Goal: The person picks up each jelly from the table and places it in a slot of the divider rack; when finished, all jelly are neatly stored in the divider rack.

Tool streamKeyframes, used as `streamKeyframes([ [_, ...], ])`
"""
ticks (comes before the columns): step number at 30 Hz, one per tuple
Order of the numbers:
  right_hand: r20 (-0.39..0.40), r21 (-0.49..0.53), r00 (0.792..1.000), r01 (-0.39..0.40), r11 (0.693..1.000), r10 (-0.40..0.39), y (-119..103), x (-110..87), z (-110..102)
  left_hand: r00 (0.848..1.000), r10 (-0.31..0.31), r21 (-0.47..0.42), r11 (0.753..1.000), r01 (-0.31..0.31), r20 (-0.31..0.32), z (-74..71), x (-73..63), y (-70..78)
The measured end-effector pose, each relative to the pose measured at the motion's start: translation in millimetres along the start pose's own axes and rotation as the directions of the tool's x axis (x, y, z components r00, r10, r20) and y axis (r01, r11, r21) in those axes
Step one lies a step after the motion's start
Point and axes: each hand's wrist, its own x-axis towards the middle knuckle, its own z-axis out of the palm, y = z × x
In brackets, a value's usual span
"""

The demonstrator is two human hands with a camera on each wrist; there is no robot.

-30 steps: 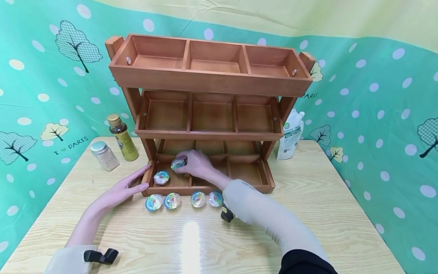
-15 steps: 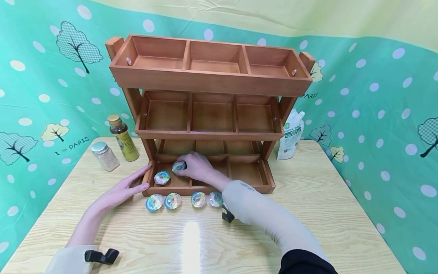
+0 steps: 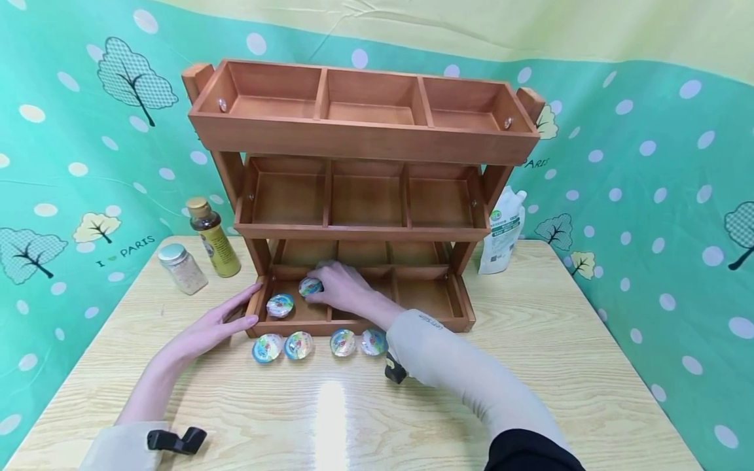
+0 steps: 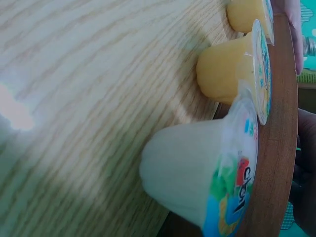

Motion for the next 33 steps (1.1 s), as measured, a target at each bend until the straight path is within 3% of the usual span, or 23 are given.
streamKeyframes([
  [10, -0.035, -0.001, 0.999, 0.010, 1.000, -0.010, 1, -5.3, -15, 1.000, -0.008, 0.017, 1.000, 0.008, -0.006, -1.2, -1.5, 2.3],
  [18, -0.151, 0.192, 0.988, 0.022, 0.981, 0.007, 5, -23.0, -24, 1.000, -0.012, 0.009, 1.000, 0.012, -0.005, 0.3, 0.4, 1.3],
  [26, -0.269, 0.448, 0.960, 0.050, 0.893, 0.082, 11, -51.4, -29, 1.000, 0.011, 0.010, 1.000, -0.011, -0.001, -1.1, -0.4, 0.7],
  [33, -0.291, 0.642, 0.940, 0.053, 0.765, 0.179, 18, -80.9, -29, 1.000, -0.005, 0.009, 1.000, 0.005, -0.003, -0.8, 0.3, 0.8],
])
